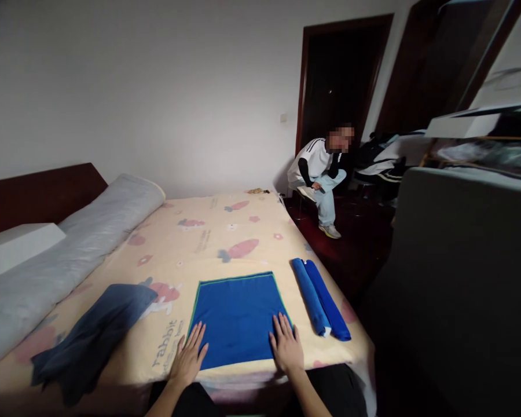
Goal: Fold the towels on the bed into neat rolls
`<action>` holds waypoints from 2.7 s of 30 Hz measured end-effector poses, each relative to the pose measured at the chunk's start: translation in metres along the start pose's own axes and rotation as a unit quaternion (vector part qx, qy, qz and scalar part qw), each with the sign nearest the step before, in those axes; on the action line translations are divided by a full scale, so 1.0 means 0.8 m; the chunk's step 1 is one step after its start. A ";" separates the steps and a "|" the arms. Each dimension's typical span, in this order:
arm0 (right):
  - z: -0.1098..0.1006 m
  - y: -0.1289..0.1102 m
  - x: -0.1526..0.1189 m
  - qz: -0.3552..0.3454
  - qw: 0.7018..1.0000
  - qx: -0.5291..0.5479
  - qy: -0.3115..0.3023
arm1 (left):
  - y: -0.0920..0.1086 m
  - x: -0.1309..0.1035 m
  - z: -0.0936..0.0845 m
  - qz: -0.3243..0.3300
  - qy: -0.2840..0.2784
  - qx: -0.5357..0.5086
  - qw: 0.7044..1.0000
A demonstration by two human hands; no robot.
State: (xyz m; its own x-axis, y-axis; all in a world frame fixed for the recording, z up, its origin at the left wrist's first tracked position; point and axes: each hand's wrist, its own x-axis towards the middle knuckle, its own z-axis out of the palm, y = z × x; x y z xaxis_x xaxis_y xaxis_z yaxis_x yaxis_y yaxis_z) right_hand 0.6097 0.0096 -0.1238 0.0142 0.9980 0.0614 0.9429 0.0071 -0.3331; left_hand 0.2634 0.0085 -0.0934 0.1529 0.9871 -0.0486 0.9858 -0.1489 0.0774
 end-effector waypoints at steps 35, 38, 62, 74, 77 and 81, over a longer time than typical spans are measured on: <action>0.002 -0.075 0.060 -0.193 0.977 0.075 -0.044 | 0.068 0.070 -0.001 0.160 0.080 -0.023 0.984; 0.013 -0.099 0.070 -0.245 0.962 0.088 -0.080 | 0.089 0.090 0.012 0.187 0.077 -0.022 0.979; 0.015 -0.094 0.162 -0.292 0.953 0.058 -0.057 | 0.069 0.186 0.011 0.132 0.075 -0.015 0.988; 0.004 0.045 0.218 -0.110 0.992 -0.044 0.032 | -0.022 0.199 -0.004 -0.043 0.082 0.043 0.995; 0.011 0.017 0.209 -0.093 0.992 -0.049 0.072 | 0.002 0.194 -0.006 -0.039 0.116 0.055 0.991; 0.032 -0.052 0.178 -0.157 0.984 -0.015 0.080 | 0.061 0.172 0.014 0.020 0.159 0.031 0.987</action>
State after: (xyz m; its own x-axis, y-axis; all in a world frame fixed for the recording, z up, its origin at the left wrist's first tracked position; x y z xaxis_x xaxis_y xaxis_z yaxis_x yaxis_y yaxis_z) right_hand 0.5642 0.1527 -0.1252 -0.2298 0.9240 0.3057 0.9181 0.3100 -0.2469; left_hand 0.3332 0.1367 -0.1072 0.1715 0.9478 0.2687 0.9834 -0.1812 0.0116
